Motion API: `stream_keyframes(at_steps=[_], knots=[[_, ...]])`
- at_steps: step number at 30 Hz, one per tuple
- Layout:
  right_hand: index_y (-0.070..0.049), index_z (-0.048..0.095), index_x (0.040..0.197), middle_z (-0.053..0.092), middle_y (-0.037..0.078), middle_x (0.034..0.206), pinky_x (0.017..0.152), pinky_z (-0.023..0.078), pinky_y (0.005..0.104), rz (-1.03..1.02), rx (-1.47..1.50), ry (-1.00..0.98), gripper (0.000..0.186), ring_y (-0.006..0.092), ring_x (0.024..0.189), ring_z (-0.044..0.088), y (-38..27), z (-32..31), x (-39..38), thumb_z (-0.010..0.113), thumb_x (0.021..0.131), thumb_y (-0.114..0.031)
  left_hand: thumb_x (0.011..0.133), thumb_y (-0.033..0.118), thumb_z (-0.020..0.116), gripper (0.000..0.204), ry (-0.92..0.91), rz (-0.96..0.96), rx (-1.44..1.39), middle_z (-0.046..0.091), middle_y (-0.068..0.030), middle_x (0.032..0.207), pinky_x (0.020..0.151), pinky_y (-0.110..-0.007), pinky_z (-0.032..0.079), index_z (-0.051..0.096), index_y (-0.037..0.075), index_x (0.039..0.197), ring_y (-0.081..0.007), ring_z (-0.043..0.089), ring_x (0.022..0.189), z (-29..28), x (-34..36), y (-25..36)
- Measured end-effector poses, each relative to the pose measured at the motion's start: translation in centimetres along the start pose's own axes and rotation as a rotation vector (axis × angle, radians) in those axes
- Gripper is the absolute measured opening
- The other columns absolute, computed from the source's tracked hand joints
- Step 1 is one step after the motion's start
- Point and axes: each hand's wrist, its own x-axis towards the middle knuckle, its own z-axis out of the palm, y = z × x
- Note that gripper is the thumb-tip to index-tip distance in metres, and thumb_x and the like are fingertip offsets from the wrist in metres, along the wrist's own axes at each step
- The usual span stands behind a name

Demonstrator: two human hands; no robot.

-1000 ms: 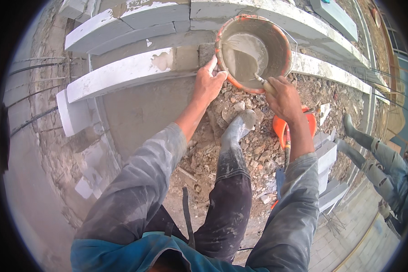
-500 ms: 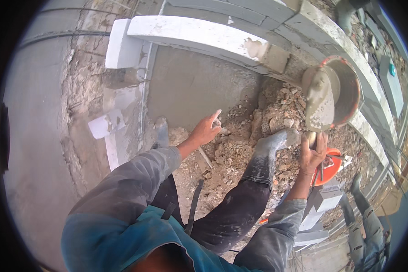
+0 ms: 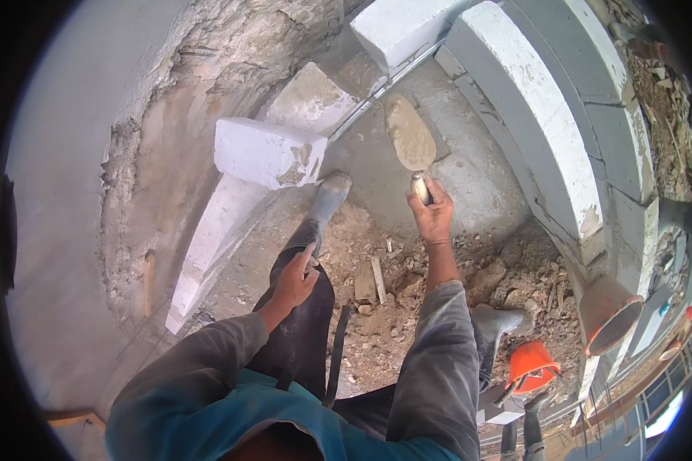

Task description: The person lays white concrete blocks onto a wet mortar bed to build a curved wall. They use a trowel to apply mortar, a hand saw to cut blocks, a tape measure to check dimensions, and a hammer to adjust block placement.

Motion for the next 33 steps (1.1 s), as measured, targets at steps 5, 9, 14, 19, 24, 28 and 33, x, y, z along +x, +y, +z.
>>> stream_keyframes(at_steps=[5,9,14,19,24,28,33], knots=[[0.003,0.068,0.107,0.065,0.005,0.085,0.067,0.048,0.0258,0.144,0.022,-0.098,0.030,0.0112,0.071,0.058,4.1,9.4,11.5,0.071,0.082,-0.013,0.085,0.007,0.063,0.065,0.070,-0.004,-0.106,0.058,-0.0151,0.100,0.075,-0.041,0.051,0.039,0.008,0.145,-0.0331,0.062,0.085,-1.5,0.4,-1.9],[0.001,0.069,0.105,0.063,0.002,0.072,0.056,0.046,0.0247,0.261,-0.021,-0.074,0.026,0.0083,0.060,0.056,-1.0,9.4,16.1,0.065,0.086,-0.016,0.084,0.006,0.064,0.066,0.062,-0.023,-0.220,0.059,-0.0133,0.101,0.075,-0.039,0.053,0.040,0.009,0.145,-0.0303,0.063,0.085,-2.0,1.0,-2.4],[-0.001,0.068,0.105,0.063,0.002,0.073,0.056,0.047,0.0261,0.209,-0.001,-0.068,0.024,0.0085,0.061,0.057,-4.2,9.4,11.7,0.064,0.087,-0.016,0.083,0.005,0.064,0.065,0.100,-0.095,-0.267,0.060,-0.0123,0.099,0.074,-0.037,0.053,0.042,0.008,0.144,-0.0278,0.064,0.083,-3.0,0.6,-2.6],[0.000,0.066,0.106,0.063,0.003,0.071,0.054,0.047,0.0259,0.132,-0.155,-0.121,0.026,0.0086,0.059,0.057,-1.8,9.9,12.3,0.067,0.087,-0.018,0.081,0.005,0.063,0.064,0.060,-0.103,-0.250,0.061,-0.0115,0.098,0.076,-0.034,0.052,0.045,0.008,0.143,-0.0248,0.065,0.085,-3.2,1.0,-2.0],[0.001,0.065,0.107,0.062,0.004,0.072,0.053,0.047,0.0252,0.221,-0.246,-0.112,0.026,0.0090,0.060,0.058,-1.8,12.2,17.9,0.067,0.088,-0.017,0.081,0.005,0.063,0.065,0.083,-0.075,-0.266,0.059,-0.0123,0.096,0.076,-0.035,0.052,0.044,0.009,0.143,-0.0261,0.063,0.083,-3.2,1.4,-2.1],[0.003,0.065,0.104,0.062,0.004,0.073,0.053,0.046,0.0250,0.191,-0.136,-0.102,0.025,0.0093,0.060,0.057,-5.5,11.1,15.9,0.067,0.089,-0.018,0.080,0.004,0.065,0.068,0.108,-0.033,-0.238,0.059,-0.0130,0.096,0.068,-0.040,0.053,0.041,0.009,0.144,-0.0306,0.063,0.080,-3.1,1.5,-2.1],[0.002,0.066,0.101,0.062,0.003,0.073,0.052,0.046,0.0241,0.191,-0.153,-0.189,0.023,0.0088,0.061,0.057,-10.9,6.5,14.1,0.066,0.091,-0.019,0.081,0.007,0.064,0.067,0.078,-0.079,-0.240,0.057,-0.0105,0.092,0.067,-0.034,0.051,0.043,0.010,0.145,-0.0255,0.061,0.074,-3.2,1.5,-1.4]])
